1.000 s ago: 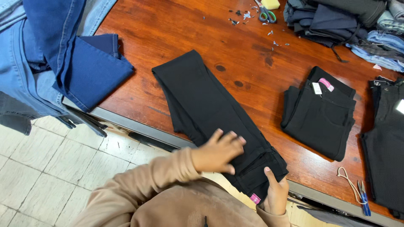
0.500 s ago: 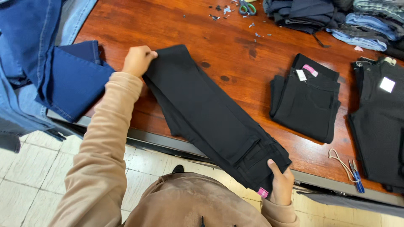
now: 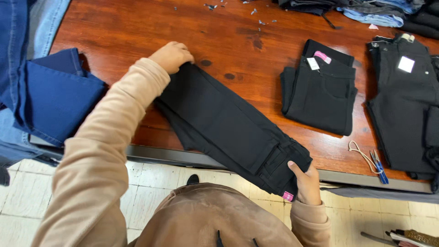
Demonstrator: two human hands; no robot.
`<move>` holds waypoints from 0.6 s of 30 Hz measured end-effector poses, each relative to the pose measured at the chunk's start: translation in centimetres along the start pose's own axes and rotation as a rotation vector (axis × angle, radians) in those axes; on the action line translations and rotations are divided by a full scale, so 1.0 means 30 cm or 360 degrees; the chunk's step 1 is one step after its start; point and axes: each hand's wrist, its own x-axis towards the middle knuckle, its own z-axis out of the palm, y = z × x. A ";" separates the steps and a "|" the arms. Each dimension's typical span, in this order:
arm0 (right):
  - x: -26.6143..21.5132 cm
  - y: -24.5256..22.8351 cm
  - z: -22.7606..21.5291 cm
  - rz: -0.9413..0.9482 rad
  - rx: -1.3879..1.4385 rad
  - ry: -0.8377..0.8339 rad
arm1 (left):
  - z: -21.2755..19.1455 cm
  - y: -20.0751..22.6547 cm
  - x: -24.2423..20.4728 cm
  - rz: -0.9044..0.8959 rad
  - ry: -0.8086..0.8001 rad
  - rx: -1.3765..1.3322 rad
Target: The person trims loose threads from several pairs of black trousers using small snips. They pick up the trousers one by one from a table, locate threads along seams and hems, and cut them off.
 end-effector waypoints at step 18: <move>-0.011 0.074 0.019 0.0061 0.0011 0.0005 | 0.049 0.049 -0.047 -0.0733 0.0367 0.0498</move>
